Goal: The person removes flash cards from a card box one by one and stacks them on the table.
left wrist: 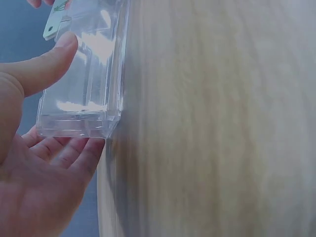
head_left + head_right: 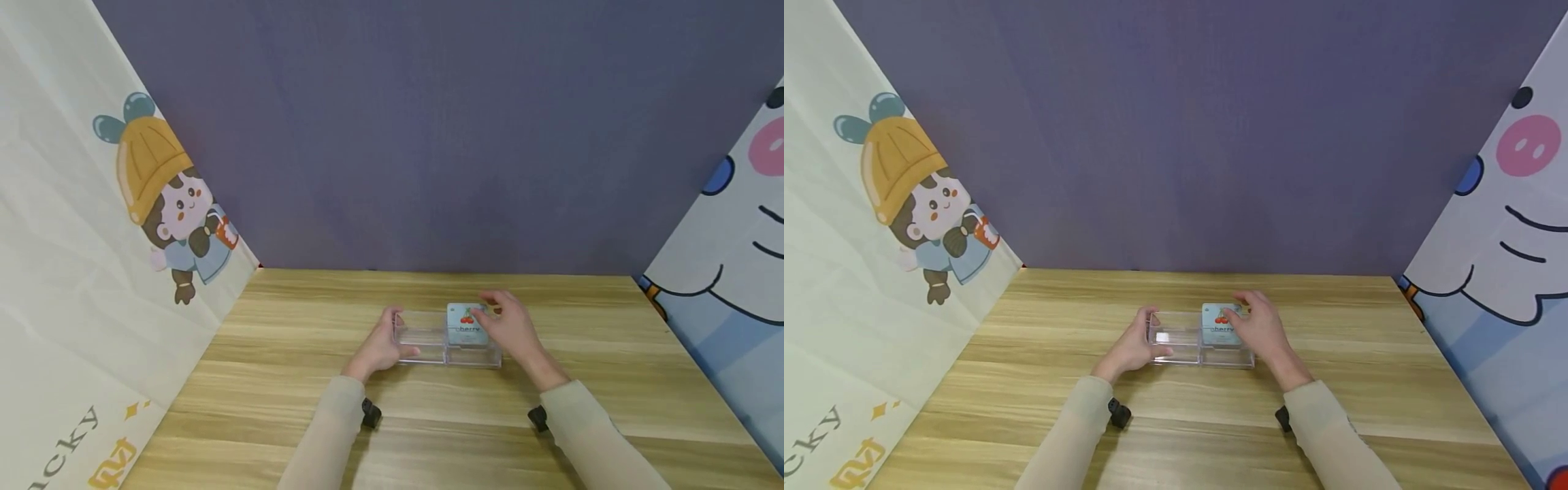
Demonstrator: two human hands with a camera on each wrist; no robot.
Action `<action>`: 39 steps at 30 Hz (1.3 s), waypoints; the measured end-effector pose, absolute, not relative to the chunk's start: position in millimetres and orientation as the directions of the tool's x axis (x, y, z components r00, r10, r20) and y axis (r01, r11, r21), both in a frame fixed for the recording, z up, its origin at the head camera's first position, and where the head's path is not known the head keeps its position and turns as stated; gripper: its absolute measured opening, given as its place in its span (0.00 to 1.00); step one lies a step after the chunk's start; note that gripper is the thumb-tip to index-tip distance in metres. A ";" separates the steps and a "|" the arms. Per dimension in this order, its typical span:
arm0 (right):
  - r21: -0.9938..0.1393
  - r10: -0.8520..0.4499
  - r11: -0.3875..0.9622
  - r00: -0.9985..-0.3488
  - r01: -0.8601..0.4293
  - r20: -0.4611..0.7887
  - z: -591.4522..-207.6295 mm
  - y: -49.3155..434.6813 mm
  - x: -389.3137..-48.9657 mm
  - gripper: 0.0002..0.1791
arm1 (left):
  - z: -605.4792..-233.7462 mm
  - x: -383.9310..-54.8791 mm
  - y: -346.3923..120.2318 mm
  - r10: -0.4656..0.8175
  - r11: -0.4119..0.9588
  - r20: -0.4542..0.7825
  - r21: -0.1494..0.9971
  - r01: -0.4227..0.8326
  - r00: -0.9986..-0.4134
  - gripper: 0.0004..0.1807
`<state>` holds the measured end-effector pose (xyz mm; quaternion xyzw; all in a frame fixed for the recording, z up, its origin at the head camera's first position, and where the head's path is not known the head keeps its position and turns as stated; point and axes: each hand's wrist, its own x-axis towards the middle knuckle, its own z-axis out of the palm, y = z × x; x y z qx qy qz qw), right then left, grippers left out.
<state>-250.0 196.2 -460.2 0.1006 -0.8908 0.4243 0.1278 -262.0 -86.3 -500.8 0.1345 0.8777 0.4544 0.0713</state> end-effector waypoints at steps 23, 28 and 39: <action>-0.706 -0.064 0.642 -0.938 -0.300 0.341 -453.5 205.7 -245.7 0.23 | -499.5 -266.0 -88.6 0.279 0.499 -0.011 0.856 0.135 -0.960 0.47; -0.706 -0.072 0.644 -0.942 -0.294 0.327 -452.2 204.3 -244.7 0.24 | -500.8 -266.1 -91.3 0.257 0.495 -0.021 0.862 0.113 -0.966 0.45; -0.710 -0.077 0.635 -0.939 -0.305 0.335 -449.8 200.9 -243.8 0.25 | -501.5 -265.3 -91.0 0.228 0.492 0.002 0.863 0.117 -0.974 0.42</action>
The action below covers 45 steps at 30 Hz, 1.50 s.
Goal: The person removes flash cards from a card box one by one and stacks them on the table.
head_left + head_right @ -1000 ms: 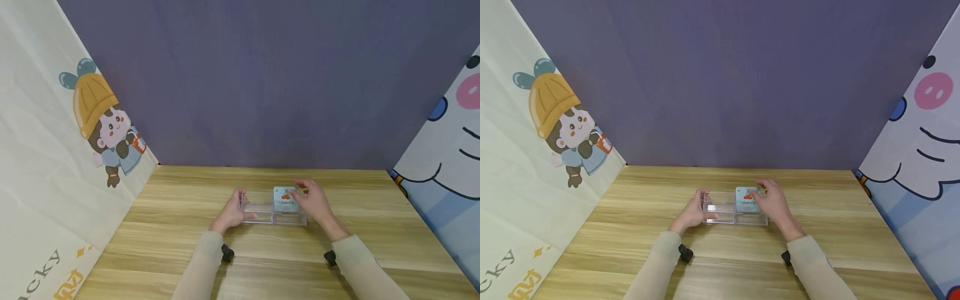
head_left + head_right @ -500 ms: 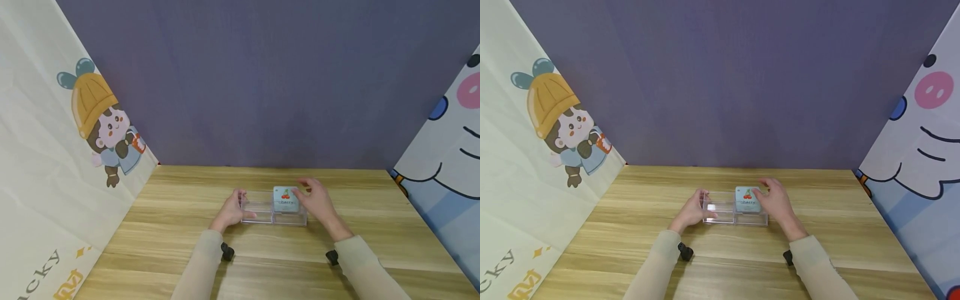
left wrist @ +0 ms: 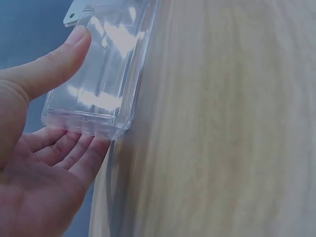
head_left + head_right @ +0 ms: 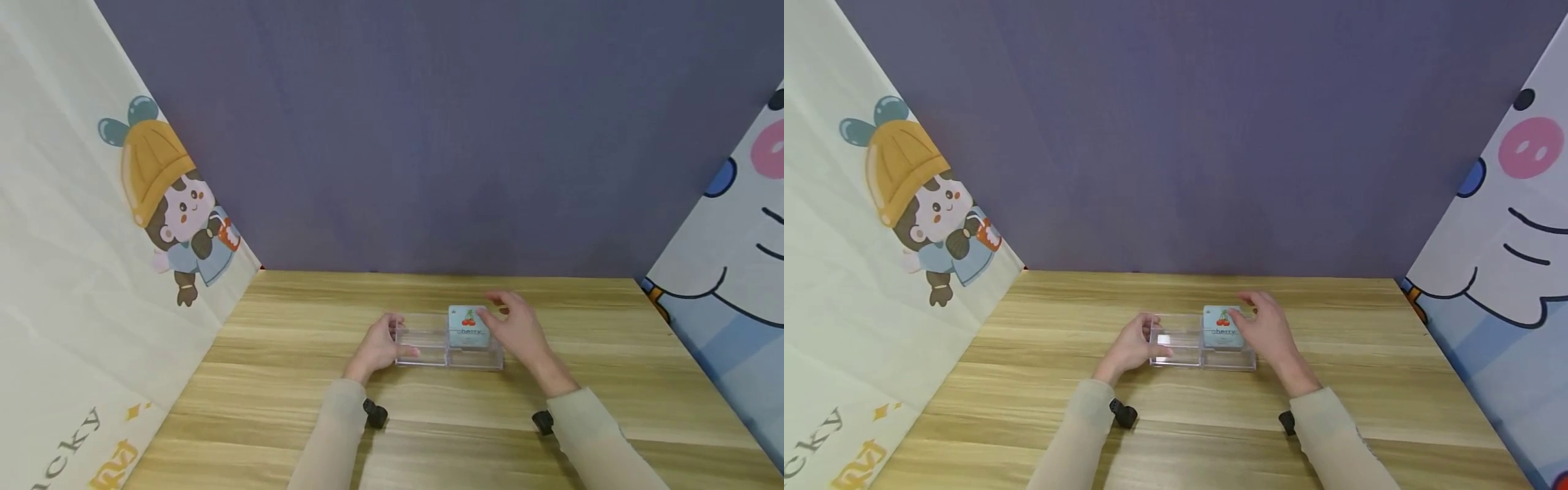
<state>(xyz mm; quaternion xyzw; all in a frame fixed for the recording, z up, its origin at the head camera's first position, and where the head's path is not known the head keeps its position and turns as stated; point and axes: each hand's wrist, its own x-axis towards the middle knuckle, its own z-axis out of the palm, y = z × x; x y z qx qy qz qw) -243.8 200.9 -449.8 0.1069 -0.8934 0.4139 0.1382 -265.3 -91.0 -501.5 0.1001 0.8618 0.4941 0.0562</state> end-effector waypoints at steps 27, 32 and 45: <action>-0.697 -0.107 0.645 -0.940 -0.313 0.322 -442.5 193.8 -240.0 0.25 | -500.4 -262.1 -92.6 0.230 0.548 -0.050 0.832 0.088 -0.972 0.42; -0.694 -0.096 0.658 -0.946 -0.293 0.309 -440.3 195.4 -240.9 0.25 | -498.6 -262.3 -90.1 0.237 0.561 -0.053 0.823 0.093 -0.970 0.41; -0.693 -0.123 0.656 -0.948 -0.299 0.293 -441.5 191.3 -241.4 0.23 | -499.7 -263.9 -88.1 0.240 0.570 -0.046 0.816 0.102 -0.970 0.44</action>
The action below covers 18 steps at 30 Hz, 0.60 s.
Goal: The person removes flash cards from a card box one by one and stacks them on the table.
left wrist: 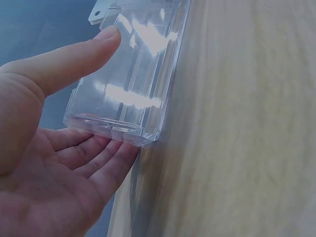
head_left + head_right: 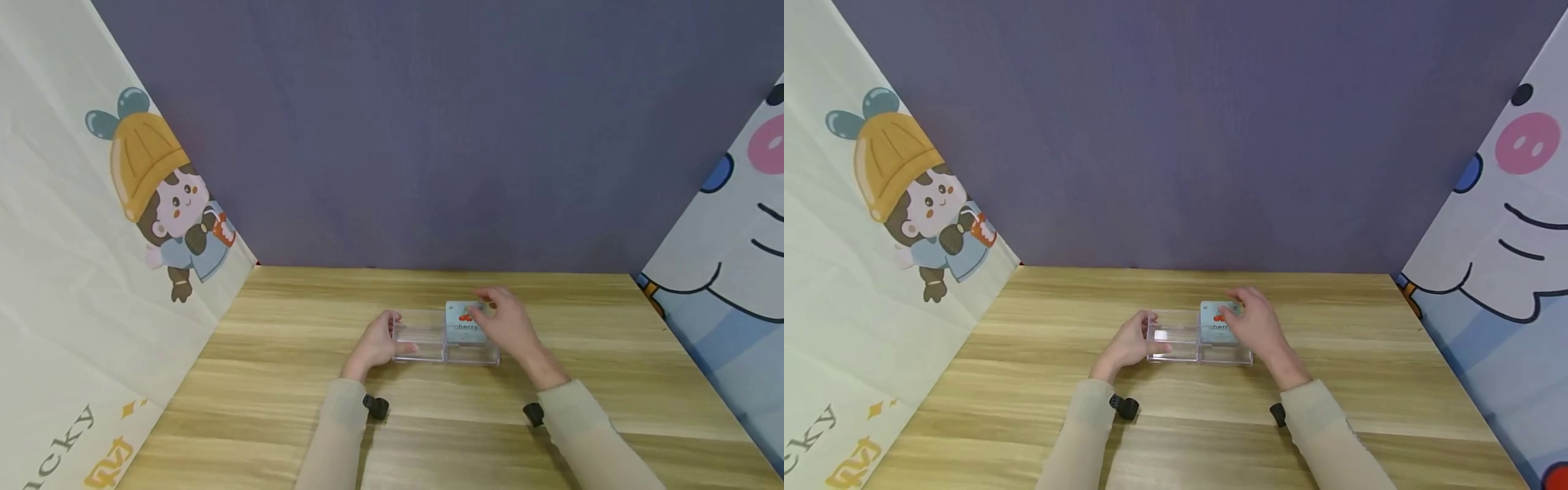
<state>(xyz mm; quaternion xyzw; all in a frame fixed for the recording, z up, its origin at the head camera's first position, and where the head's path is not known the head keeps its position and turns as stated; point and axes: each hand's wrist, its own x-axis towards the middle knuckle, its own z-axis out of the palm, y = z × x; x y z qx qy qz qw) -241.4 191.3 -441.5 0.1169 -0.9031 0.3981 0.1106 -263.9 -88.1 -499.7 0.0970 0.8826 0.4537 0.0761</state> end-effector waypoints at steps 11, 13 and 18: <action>-0.673 -0.127 0.678 -0.949 -0.296 0.289 -438.5 189.4 -242.2 0.23 | -496.2 -264.7 -86.9 0.242 0.566 -0.047 0.818 0.101 -0.969 0.46; -0.673 -0.129 0.676 -0.948 -0.299 0.292 -438.5 189.6 -242.1 0.23 | -495.8 -264.3 -86.6 0.239 0.566 -0.049 0.819 0.099 -0.970 0.47; -0.679 -0.130 0.673 -0.951 -0.292 0.280 -437.2 189.6 -241.3 0.23 | -494.2 -262.7 -86.3 0.243 0.560 -0.048 0.823 0.099 -0.969 0.50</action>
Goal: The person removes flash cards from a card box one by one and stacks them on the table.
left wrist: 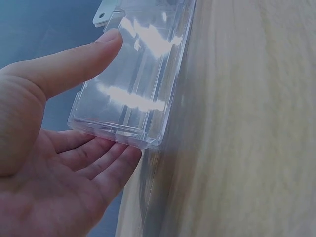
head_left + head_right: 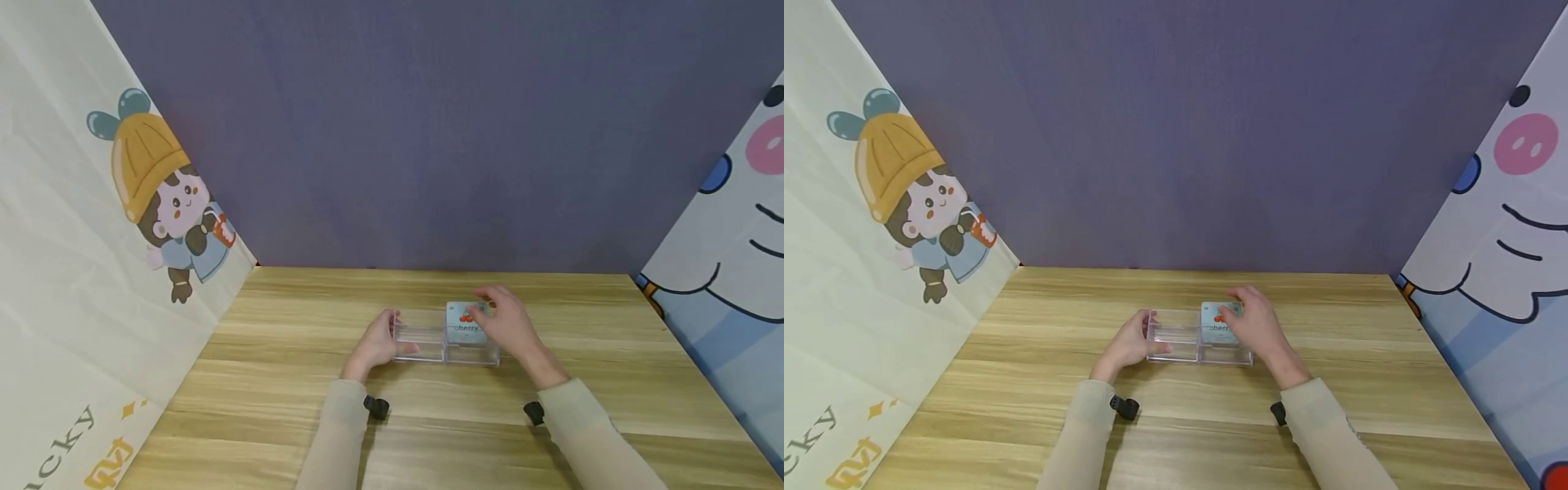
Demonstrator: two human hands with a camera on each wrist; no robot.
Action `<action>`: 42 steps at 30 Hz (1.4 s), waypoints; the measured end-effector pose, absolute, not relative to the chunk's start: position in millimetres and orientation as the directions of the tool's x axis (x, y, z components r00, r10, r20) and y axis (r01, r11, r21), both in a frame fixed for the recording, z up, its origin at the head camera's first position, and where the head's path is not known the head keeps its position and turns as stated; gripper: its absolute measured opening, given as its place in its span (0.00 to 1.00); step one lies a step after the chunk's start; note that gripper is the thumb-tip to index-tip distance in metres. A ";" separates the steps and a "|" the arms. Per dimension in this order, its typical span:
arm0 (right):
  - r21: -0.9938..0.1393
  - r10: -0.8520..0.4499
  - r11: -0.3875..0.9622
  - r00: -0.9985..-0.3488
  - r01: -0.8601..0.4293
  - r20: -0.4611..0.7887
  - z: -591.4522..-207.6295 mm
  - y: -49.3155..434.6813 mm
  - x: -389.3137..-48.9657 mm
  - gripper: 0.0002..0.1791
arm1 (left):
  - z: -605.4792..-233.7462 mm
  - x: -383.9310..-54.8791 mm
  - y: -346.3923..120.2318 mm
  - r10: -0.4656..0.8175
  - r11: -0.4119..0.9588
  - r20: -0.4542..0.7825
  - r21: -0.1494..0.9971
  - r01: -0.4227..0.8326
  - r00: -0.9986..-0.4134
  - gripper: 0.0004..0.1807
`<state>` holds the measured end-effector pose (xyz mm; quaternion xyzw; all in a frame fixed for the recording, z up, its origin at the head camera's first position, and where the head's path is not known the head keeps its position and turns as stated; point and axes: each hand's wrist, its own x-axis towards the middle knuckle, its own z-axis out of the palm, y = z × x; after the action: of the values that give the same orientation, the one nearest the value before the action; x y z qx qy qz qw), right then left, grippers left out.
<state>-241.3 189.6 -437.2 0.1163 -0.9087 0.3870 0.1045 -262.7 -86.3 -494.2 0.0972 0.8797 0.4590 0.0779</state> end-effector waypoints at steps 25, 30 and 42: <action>-0.673 -0.134 0.681 -0.953 -0.289 0.273 -436.7 190.9 -241.3 0.25 | -485.8 -257.7 -79.4 0.292 0.702 0.107 0.650 0.289 -0.950 0.56; -0.666 -0.133 0.688 -0.952 -0.288 0.275 -437.4 191.5 -241.8 0.25 | -483.8 -255.5 -72.3 0.316 0.736 0.159 0.580 0.348 -0.935 0.52; -0.643 -0.150 0.708 -0.952 -0.292 0.266 -435.2 190.8 -242.9 0.25 | -480.0 -251.3 -61.4 0.378 0.800 0.162 0.438 0.410 -0.911 0.49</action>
<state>-242.9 190.8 -435.2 0.1201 -0.9190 0.3627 0.0976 -251.3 -61.4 -480.0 0.2079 0.9482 0.2381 -0.0332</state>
